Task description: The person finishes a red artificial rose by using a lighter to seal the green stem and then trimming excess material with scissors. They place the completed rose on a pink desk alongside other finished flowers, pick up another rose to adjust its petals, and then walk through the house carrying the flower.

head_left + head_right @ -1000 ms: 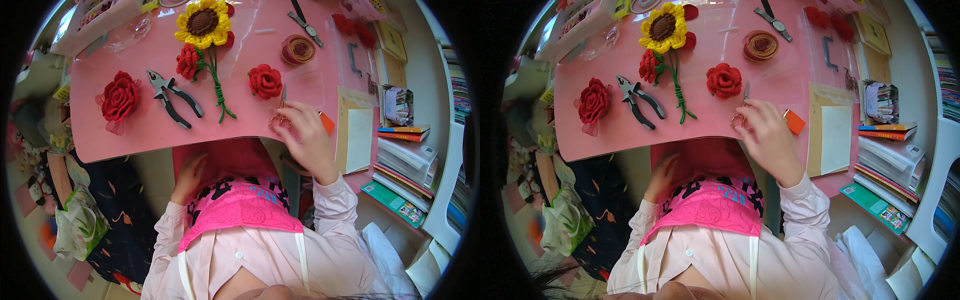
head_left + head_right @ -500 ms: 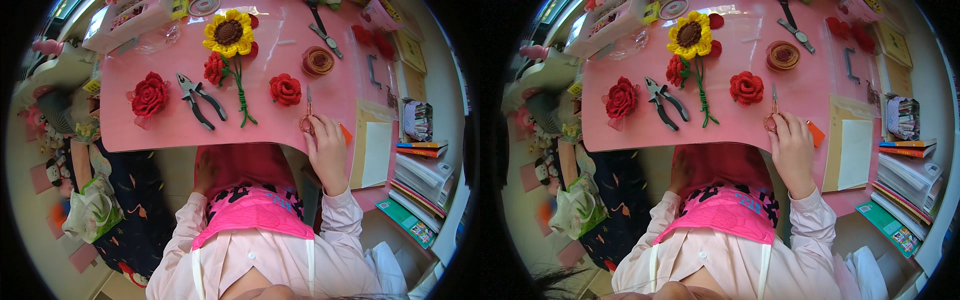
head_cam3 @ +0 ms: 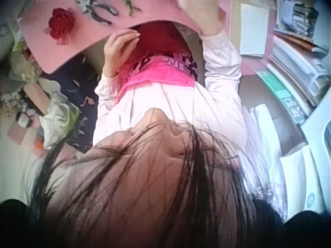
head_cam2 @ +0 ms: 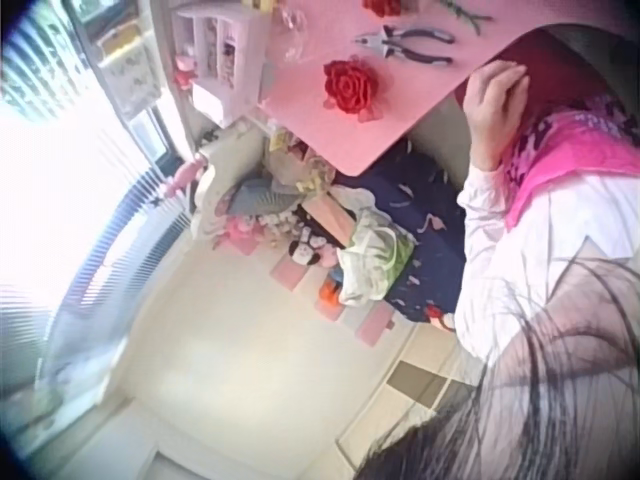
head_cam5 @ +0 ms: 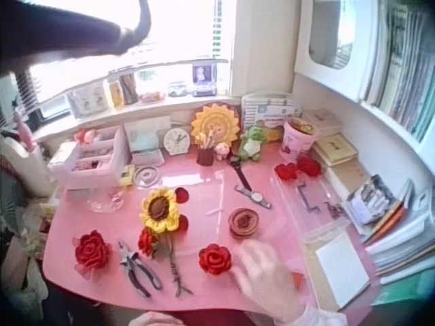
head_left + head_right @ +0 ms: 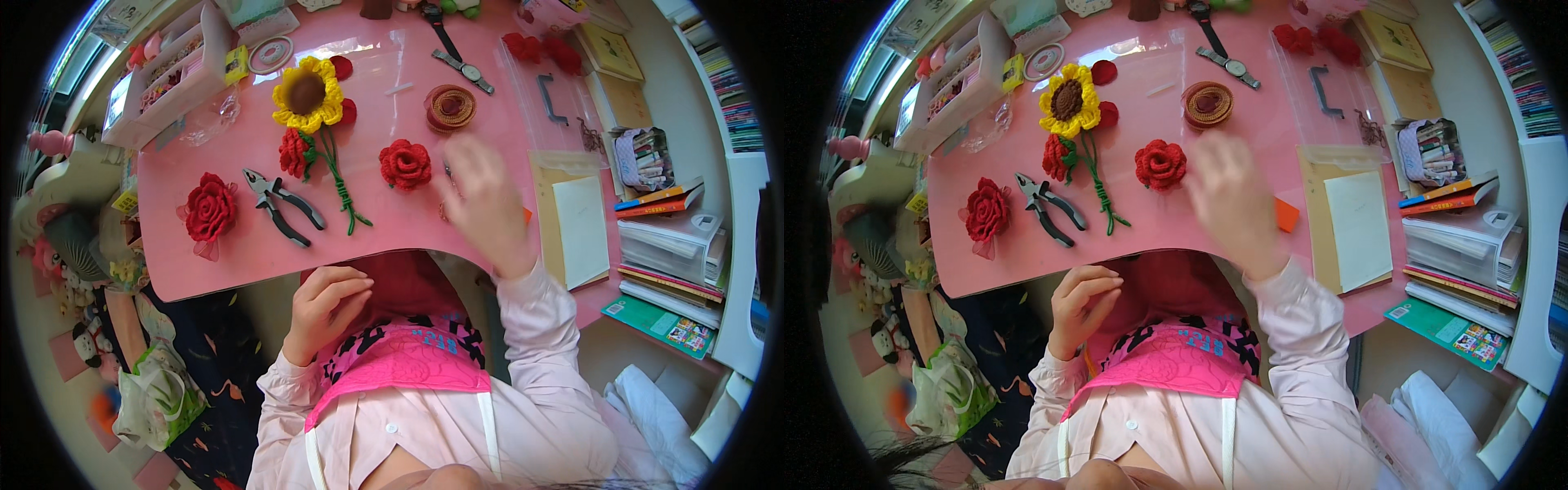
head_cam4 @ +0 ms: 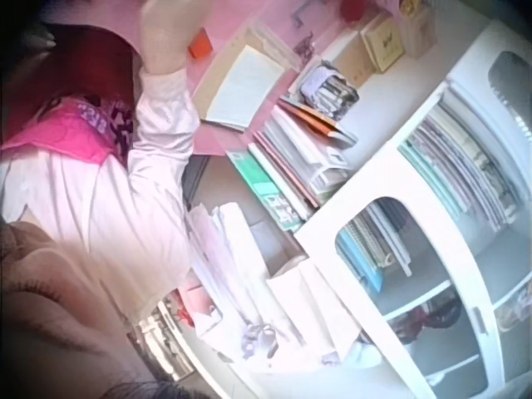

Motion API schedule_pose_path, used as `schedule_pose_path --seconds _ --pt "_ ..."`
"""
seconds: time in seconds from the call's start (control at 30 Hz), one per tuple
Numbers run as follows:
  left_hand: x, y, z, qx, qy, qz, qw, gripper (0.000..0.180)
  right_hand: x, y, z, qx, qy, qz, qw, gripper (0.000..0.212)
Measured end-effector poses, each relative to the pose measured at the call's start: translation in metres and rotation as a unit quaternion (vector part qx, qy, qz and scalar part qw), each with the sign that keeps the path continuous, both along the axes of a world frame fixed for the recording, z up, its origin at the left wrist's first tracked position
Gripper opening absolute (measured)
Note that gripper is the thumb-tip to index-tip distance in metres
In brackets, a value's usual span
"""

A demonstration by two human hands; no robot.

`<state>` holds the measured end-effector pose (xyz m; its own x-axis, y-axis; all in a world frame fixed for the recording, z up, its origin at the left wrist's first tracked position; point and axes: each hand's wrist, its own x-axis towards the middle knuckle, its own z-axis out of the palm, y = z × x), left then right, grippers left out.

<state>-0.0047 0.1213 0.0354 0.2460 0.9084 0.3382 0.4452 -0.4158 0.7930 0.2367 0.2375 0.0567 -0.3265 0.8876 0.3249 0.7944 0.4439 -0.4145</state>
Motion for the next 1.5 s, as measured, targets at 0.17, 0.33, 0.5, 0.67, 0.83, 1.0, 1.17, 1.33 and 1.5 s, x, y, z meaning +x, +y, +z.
schedule_pose_path --seconds 0.17,0.33,0.5,0.67,0.83,1.0,1.17,1.33,1.5 --pt "0.006 -0.001 -0.001 0.029 0.005 -0.068 0.997 0.011 0.014 0.062 0.000 0.075 -0.010 -0.049 0.996 0.054" --pt "-0.001 -0.014 -0.007 0.013 0.000 -0.046 0.999 0.009 0.018 0.105 -0.025 -0.129 0.001 0.029 0.991 0.065" --pt "-0.023 -0.025 -0.007 0.006 0.006 0.011 1.000 0.011 -0.011 0.094 0.002 0.095 -0.083 0.009 0.992 0.045" --pt "-0.032 -0.023 -0.007 0.036 0.004 0.047 0.998 0.022 -0.086 0.048 0.017 -0.168 0.042 0.179 0.969 0.035" --pt "-0.084 -0.023 -0.008 0.097 0.084 0.275 0.953 0.028 -0.113 0.008 0.001 0.032 -0.086 0.177 0.980 0.033" --pt "-0.189 0.011 -0.034 0.011 -0.046 0.463 0.885 0.046 -0.143 -0.026 0.011 -0.153 0.117 0.266 0.945 0.040" --pt "-0.211 0.056 -0.010 -0.239 -0.266 0.321 0.877 0.055 -0.216 -0.014 -0.022 -0.362 0.286 0.208 0.862 0.059" --pt "-0.202 0.049 -0.011 -0.213 -0.293 0.220 0.906 0.053 -0.251 -0.010 -0.029 -0.479 0.358 0.155 0.786 0.062" --pt "-0.174 0.016 -0.018 -0.060 -0.315 0.221 0.921 0.071 -0.248 -0.037 -0.035 -0.437 0.461 0.104 0.765 0.053"
